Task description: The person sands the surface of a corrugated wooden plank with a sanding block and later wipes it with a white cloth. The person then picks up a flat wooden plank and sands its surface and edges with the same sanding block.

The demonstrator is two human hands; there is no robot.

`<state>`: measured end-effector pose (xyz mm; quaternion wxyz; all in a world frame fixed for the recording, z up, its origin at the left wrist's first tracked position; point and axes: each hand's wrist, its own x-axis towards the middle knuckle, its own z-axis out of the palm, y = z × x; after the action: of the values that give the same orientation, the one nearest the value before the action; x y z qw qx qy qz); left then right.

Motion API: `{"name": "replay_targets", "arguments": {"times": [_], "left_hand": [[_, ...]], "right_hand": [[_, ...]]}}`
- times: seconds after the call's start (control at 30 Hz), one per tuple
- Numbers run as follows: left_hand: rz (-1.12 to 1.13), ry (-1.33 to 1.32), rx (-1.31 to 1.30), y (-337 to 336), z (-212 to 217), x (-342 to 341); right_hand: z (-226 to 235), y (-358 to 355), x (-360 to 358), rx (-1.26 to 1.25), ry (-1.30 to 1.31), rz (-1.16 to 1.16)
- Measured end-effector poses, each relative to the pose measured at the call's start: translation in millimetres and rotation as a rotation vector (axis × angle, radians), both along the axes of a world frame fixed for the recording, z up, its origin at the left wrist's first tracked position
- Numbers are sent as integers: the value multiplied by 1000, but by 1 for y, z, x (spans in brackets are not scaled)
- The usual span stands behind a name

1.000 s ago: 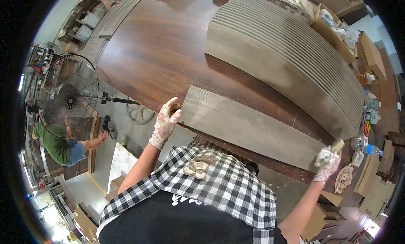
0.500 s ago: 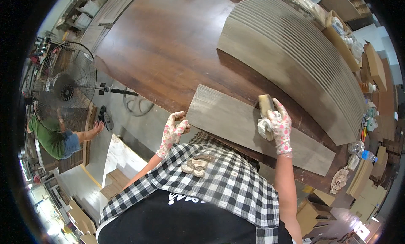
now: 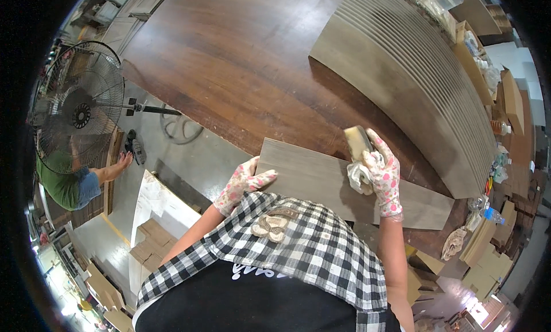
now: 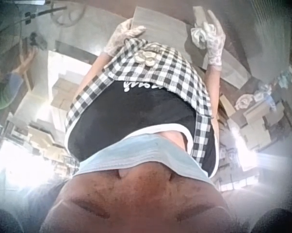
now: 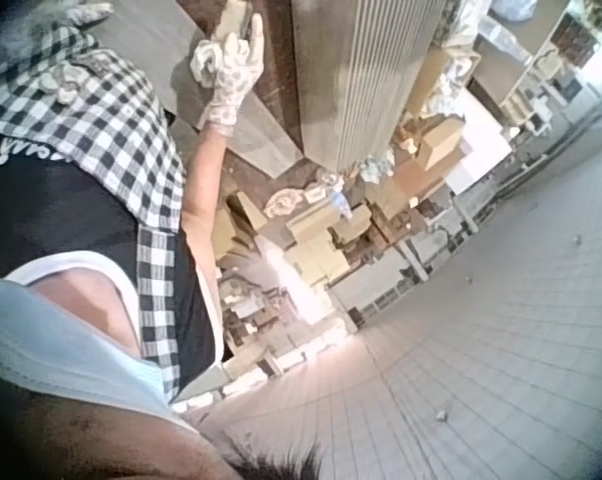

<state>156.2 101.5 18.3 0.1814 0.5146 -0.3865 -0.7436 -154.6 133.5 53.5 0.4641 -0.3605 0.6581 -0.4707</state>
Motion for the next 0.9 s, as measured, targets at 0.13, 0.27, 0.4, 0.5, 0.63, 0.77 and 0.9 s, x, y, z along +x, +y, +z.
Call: {"name": "replay_targets", "arguments": {"times": [0.13, 0.27, 0.4, 0.5, 0.63, 0.77, 0.9], "left_hand": [[-87, 119, -82, -12, 23, -7], [-120, 79, -185, -9, 8, -9], [-70, 200, -57, -9, 7, -12], [-62, 233, -36, -8, 6, -12], [-44, 246, -7, -4, -3, -14], [-74, 341, -106, -8, -7, -12], [-117, 266, -52, -9, 5, -18]], "right_hand": [[57, -30, 46, -159, 672, 363], [84, -48, 77, -387, 1016, 574], [68, -56, 99, -434, 1209, 686], [57, -49, 94, -50, 1268, 684], [79, -44, 91, -69, 1271, 676], [82, -47, 115, -102, 1078, 564], [75, -32, 79, 118, 1243, 549]]}}
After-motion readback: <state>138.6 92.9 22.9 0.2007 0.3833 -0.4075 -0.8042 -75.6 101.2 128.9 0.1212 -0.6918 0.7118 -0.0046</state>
